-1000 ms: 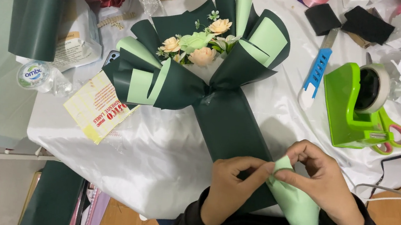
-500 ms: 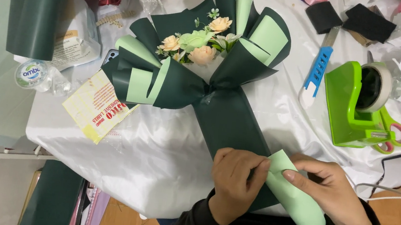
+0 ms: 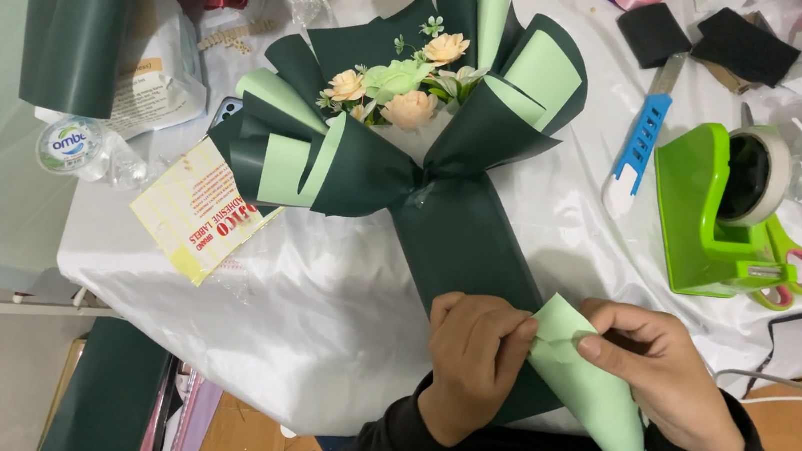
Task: The person wraps a flower bouquet with dark green and light green paper. They fold the paper around the stems, secure it with tape, and adjust the layers to create a finished presentation.
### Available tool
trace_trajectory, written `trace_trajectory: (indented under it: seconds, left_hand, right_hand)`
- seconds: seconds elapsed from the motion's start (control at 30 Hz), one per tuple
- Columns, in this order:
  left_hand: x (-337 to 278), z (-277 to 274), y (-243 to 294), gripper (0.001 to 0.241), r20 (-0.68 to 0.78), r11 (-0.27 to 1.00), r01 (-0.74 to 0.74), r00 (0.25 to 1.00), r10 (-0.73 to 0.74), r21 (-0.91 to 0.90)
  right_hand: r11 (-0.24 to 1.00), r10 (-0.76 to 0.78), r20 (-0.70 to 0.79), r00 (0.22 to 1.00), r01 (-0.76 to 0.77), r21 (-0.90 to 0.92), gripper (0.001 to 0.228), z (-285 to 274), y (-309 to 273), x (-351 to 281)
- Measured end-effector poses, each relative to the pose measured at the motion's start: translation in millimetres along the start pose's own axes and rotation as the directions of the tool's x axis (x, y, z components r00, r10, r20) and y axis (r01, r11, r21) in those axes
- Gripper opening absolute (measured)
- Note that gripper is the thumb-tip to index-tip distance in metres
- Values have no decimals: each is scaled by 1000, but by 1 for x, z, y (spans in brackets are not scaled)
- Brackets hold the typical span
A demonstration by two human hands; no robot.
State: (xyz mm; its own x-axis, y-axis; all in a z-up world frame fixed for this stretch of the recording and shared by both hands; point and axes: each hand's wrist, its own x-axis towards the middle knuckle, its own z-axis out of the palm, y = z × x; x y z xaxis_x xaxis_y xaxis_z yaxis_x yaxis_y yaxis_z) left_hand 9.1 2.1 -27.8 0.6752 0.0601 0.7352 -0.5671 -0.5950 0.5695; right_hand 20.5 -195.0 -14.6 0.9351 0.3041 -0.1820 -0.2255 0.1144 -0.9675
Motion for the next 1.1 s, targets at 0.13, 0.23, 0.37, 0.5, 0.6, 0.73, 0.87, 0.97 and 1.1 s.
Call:
trace_trajectory:
  seconds: [0.13,0.23,0.37,0.5,0.6,0.73,0.87,0.97,1.1]
  left_hand:
    - [-1,0,-2,16,-13,1000,-19,1000,19,-16]
    - [-1,-1,-4,15,-35,999,-41,999,42,8]
    - [-2,-1,-5,20,-11,1000,-15,1000,15,10]
    - [2,-6,-7,25,205,947,303,938,-278,-106]
    - [15,-13,-39,20,163,915,402,903,-397,4]
    - [41,-23,-69,27,189,758,631,734,-652,162]
    - [43,-11,-94,19,176,845,494,831,-528,207]
    - [46,-5,-101,17,232,876,437,848,-477,206]
    - [52,-2,-102,11,177,884,344,894,-411,315]
  right_hand:
    - [987,118,18,993,-120,111,15,-9,16,0]
    - [989,85,-45,995,-90,-120,17,-1,7,-1]
    - [995,-21,2,1000,21,-94,17,4,0,1]
    - [997,81,47,996,-80,-21,21,-10,17,8]
    - [919,292,144,945,-236,-317,64,-21,-6,11]
    - [840,365,5,931,-327,-432,71,-20,-10,5]
    - [910,168,-45,985,-172,-376,65,-17,-6,-4]
    - [912,69,-185,980,-138,-388,50,-13,-17,-7]
    - [894,98,-257,961,-198,-401,43,-9,-26,-4]
